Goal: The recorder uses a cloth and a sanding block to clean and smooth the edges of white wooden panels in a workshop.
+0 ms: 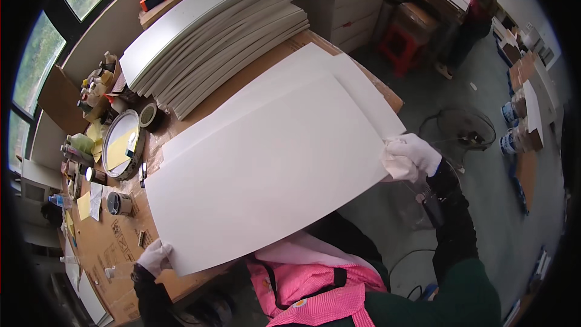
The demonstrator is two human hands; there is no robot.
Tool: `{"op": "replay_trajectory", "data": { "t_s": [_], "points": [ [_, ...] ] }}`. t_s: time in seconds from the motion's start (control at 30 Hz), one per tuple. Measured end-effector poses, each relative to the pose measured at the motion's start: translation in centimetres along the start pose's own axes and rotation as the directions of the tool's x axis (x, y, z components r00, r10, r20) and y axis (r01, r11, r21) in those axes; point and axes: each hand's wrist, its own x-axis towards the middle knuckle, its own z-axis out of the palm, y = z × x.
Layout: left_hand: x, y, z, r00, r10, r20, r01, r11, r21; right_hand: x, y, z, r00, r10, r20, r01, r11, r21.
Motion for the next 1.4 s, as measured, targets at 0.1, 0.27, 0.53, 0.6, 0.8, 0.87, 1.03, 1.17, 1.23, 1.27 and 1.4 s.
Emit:
{"op": "replay_trajectory", "data": {
  "t_s": [0.1, 0.27, 0.53, 0.6, 0.8, 0.87, 1.03, 1.17, 1.23, 1.27, 1.4],
  "points": [
    [1.8, 3.0, -2.3, 0.989, 0.033, 0.144, -0.053, 0.989, 0.138, 0.3, 0.2, 0.7, 0.990, 0.112, -0.085, -0.104, 0.991, 0.089],
    [9.3, -0.5, -5.3, 0.531, 0.832, 0.161, -0.374, 0.059, 0.925, 2.5, -0.2, 1.1, 0.987, 0.019, -0.161, -0.026, 0.999, -0.041],
    [11.1, -1.8, -4.8, 0.769, 0.241, -0.592, -0.295, 0.955, 0.006, 8.9, -1.0, 2.2, 0.993, -0.063, -0.096, 0.060, 0.998, -0.031],
    [10.8, -2.0, -4.7, 0.760, 0.285, -0.584, -0.342, 0.940, 0.013, 9.7, -1.5, 2.2, 0.991, -0.096, -0.091, 0.086, 0.990, -0.108],
    [9.1, -1.6, -4.5, 0.801, 0.240, -0.548, -0.379, 0.913, -0.153, 7.8, -1.5, 2.3, 0.999, -0.009, -0.048, 0.001, 0.987, -0.163],
    [8.6, -2.9, -4.8, 0.807, 0.226, -0.546, -0.379, 0.907, -0.184, 6.7, -1.4, 2.2, 0.998, 0.045, 0.054, -0.043, 0.998, -0.038],
    [7.3, -3.2, -3.2, 0.783, 0.248, -0.570, -0.513, 0.777, -0.366, 4.9, -3.2, 1.3, 0.980, 0.065, 0.189, -0.046, 0.994, -0.102],
    [6.3, -3.0, -3.3, 0.834, 0.221, -0.506, -0.425, 0.842, -0.332, 4.7, -4.5, 1.1, 0.971, 0.140, 0.196, -0.117, 0.986, -0.122],
    [6.6, -3.3, -2.8, 0.811, 0.178, -0.558, -0.379, 0.886, -0.268, 5.0, -4.3, 0.8, 0.961, 0.160, 0.224, -0.150, 0.987, -0.062],
    [6.9, -3.5, -2.6, 0.803, 0.150, -0.577, -0.359, 0.894, -0.268, 5.0, -4.5, 0.9, 0.958, 0.161, 0.235, -0.149, 0.986, -0.071],
    [6.7, -4.5, -4.3, 0.856, 0.196, -0.479, -0.332, 0.917, -0.219, 3.7, -6.8, 1.0, 0.979, 0.161, 0.121, -0.144, 0.980, -0.137]
  ]
}}
